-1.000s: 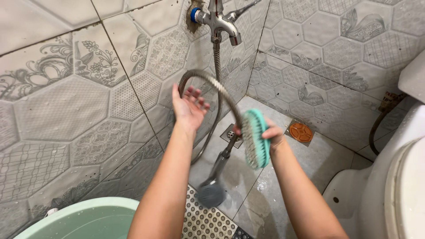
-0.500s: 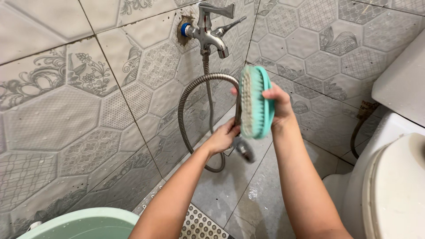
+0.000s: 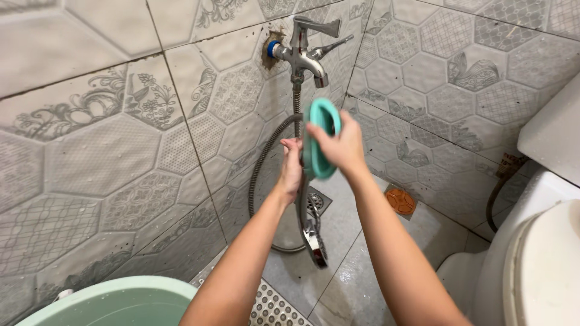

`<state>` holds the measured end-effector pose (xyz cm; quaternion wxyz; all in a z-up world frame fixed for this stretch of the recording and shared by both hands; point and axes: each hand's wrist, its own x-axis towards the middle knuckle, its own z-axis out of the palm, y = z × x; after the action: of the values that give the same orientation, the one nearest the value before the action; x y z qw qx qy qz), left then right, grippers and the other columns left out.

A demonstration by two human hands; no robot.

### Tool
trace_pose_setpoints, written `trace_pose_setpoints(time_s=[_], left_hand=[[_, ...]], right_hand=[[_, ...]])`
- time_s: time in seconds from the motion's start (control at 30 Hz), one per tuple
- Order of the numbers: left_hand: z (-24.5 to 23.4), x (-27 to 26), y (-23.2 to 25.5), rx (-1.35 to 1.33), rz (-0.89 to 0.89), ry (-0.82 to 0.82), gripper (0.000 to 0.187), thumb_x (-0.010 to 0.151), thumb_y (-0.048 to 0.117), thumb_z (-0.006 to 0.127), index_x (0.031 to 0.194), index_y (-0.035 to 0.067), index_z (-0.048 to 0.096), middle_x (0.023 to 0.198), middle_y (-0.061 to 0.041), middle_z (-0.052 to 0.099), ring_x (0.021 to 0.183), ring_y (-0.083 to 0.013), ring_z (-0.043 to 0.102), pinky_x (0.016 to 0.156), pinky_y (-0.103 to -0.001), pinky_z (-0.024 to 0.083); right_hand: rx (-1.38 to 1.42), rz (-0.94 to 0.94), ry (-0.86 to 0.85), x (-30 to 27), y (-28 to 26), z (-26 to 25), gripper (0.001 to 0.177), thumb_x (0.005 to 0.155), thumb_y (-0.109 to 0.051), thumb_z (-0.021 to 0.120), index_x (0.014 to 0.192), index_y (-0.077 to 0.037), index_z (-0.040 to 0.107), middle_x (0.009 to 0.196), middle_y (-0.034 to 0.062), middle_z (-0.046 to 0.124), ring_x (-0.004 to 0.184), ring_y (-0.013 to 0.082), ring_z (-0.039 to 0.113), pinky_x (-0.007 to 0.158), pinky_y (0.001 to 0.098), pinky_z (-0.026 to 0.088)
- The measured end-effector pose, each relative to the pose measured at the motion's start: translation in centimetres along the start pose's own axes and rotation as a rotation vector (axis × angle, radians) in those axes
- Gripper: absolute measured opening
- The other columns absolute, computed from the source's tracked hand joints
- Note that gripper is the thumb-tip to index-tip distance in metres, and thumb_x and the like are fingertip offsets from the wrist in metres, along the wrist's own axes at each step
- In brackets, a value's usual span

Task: The person scrubs a shower faucet, hose, and showerhead with a teal brush, then rinses them with water. They place the showerhead back on its holder, fill a bucket with water, and rinse a black scoop before placing it in the bucket.

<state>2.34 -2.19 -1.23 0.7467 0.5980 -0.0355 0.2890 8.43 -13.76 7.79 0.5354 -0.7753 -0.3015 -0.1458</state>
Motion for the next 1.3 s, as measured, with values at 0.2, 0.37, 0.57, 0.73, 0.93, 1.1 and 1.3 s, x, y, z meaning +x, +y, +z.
trace_pose_setpoints(time_s=[0.2,0.37,0.57,0.73,0.93,1.1,1.3], left_hand=[[-0.4,0.7,-1.4,-0.296,-0.149,0.074,0.08,0.093,0.076,0.021,0.127,0.016,0.061,0.094,0.002,0.051,0.094,-0.0151,0.05,0.084,-0.034,0.042],[-3.0,1.7,-3.6,-0.433,-0.02,0.038,0.089,0.109,0.08,0.022,0.129,0.0,0.055,0.117,-0.005,0.059,0.118,-0.0207,0.053,0.113,-0.041,0.038],[-1.6,0.9,-1.2,-0.342,-0.204,0.0,0.106,0.085,0.085,0.009,0.158,0.015,0.04,0.15,-0.002,0.054,0.135,-0.0161,0.05,0.115,-0.033,0.033],[-3.6,1.4,-2.1,-0.449,-0.153,0.047,0.107,0.091,0.086,0.01,0.159,0.009,0.041,0.123,-0.005,0.065,0.107,-0.0163,0.059,0.099,-0.033,0.046],[-2.9,1.3,-1.1,-0.346,-0.166,0.048,0.1,0.093,0.084,0.016,0.163,0.016,0.038,0.094,-0.001,0.059,0.07,-0.0088,0.055,0.065,-0.027,0.051],[-2.9,-0.1,2.7,-0.306,-0.144,0.03,0.09,0.092,0.084,0.023,0.167,0.035,0.033,0.073,-0.009,0.048,0.052,-0.0109,0.051,0.045,-0.026,0.037],[-2.9,-0.4,4.7,-0.628,-0.07,-0.116,0.096,0.088,0.084,0.023,0.159,0.021,0.04,0.103,0.001,0.055,0.05,-0.0184,0.056,0.047,-0.031,0.044]], right_hand=[[0.085,0.065,0.072,1.5,-0.8,0.7,0.051,0.074,-0.037,0.086,0.098,0.003,0.068,0.085,0.0103,0.073,0.073,0.0186,0.072,0.065,0.0351,0.058],[-0.058,-0.202,-0.006,-2.6,-0.6,2.0,0.05,0.077,-0.032,0.086,0.107,0.005,0.07,0.091,0.0149,0.073,0.08,0.023,0.072,0.073,0.0363,0.058],[-0.038,-0.221,0.133,-0.8,-2.4,2.2,0.056,0.081,-0.03,0.084,0.124,0.003,0.068,0.096,0.0199,0.073,0.085,0.0279,0.071,0.081,0.0394,0.057],[-0.008,-0.166,-0.14,-7.2,0.8,1.3,0.054,0.074,-0.029,0.085,0.115,0.002,0.071,0.095,0.0158,0.076,0.086,0.0239,0.075,0.081,0.0379,0.059],[-0.064,0.193,-0.291,-4.3,3.3,-4.0,0.073,0.058,-0.027,0.09,0.124,-0.003,0.068,0.108,0.0129,0.072,0.095,0.0239,0.071,0.087,0.0379,0.058],[0.513,0.325,-0.602,-7.0,4.8,-4.5,0.091,0.045,-0.024,0.087,0.132,-0.02,0.062,0.123,0.0103,0.065,0.113,0.0294,0.065,0.1,0.044,0.056],[0.146,-0.337,-1.007,-8.5,4.0,-1.2,0.073,0.05,-0.021,0.088,0.121,-0.01,0.075,0.14,0.0123,0.056,0.137,0.0317,0.052,0.118,0.0453,0.04]])
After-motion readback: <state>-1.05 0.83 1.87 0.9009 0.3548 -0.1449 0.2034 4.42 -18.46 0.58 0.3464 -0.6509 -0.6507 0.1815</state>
